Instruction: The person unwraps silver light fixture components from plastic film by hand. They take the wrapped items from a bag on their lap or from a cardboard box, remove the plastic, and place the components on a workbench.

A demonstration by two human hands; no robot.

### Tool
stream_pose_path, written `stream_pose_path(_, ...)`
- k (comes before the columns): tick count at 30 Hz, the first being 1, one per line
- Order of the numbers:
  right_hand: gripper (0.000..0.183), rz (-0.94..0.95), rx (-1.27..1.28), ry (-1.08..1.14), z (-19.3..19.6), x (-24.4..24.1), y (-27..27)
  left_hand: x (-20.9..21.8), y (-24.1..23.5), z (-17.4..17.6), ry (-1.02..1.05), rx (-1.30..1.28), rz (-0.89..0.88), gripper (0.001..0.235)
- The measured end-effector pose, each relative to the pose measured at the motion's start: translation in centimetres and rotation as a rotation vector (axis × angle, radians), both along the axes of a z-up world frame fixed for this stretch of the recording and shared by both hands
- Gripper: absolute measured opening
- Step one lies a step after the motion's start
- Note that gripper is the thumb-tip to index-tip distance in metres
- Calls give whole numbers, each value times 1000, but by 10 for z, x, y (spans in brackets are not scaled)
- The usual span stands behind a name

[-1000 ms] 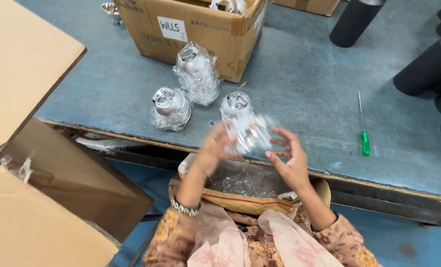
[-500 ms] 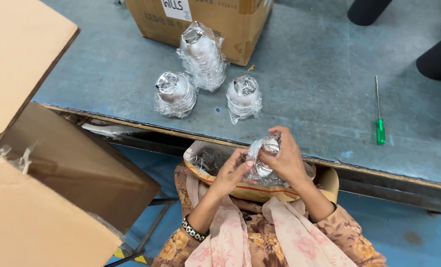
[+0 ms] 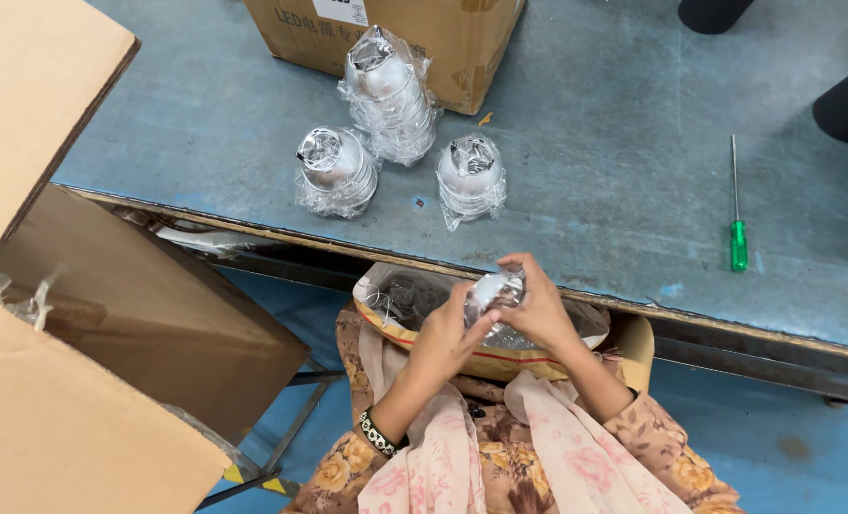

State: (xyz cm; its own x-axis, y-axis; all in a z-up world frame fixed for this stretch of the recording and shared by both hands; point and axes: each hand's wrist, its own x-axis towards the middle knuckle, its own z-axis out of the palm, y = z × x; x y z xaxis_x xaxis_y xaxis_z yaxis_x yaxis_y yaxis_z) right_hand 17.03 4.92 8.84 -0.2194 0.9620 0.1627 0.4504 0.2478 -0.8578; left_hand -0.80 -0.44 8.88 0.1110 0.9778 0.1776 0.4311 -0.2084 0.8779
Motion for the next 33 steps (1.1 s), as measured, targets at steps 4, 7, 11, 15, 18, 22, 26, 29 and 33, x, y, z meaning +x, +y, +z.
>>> stream_pose_path(4, 53, -68, -93, 91, -19, 3, -2, 7, -4, 3, 98, 103, -22, 55)
stream_pose_path(7, 46, -124, -120, 130, -35, 5, -4, 9, -6, 2, 121, 95, -24, 57)
stream_pose_path(11, 46, -137, -8, 112, -61, 8, -3, 10, -8, 2, 97, 113, -39, 56)
stream_pose_path(15, 32, -189, -70, 133, -72, 7, -1, 16, -13, 0, 125, -58, -50, 59)
stream_pose_path(18, 34, -150, -103, 90, -57, 8, -4, 11, -4, -7, 53, -115, -26, 53)
stream_pose_path(22, 36, -49, -30, 23, -36, 5, -4, -5, 6, -15, -34, -208, -28, 47)
stream_pose_path(26, 38, -48, -70, -42, -39, 0, -9, -18, 13, -12, 14, -283, 15, 46)
stream_pose_path(29, 46, -27, -2, -98, -56, 2, -12, -19, 14, -12, -7, -328, 7, 50)
stream_pose_path(33, 56, -12, -80, -35, -79, 8, -15, -23, 16, -22, -85, -318, -47, 53)
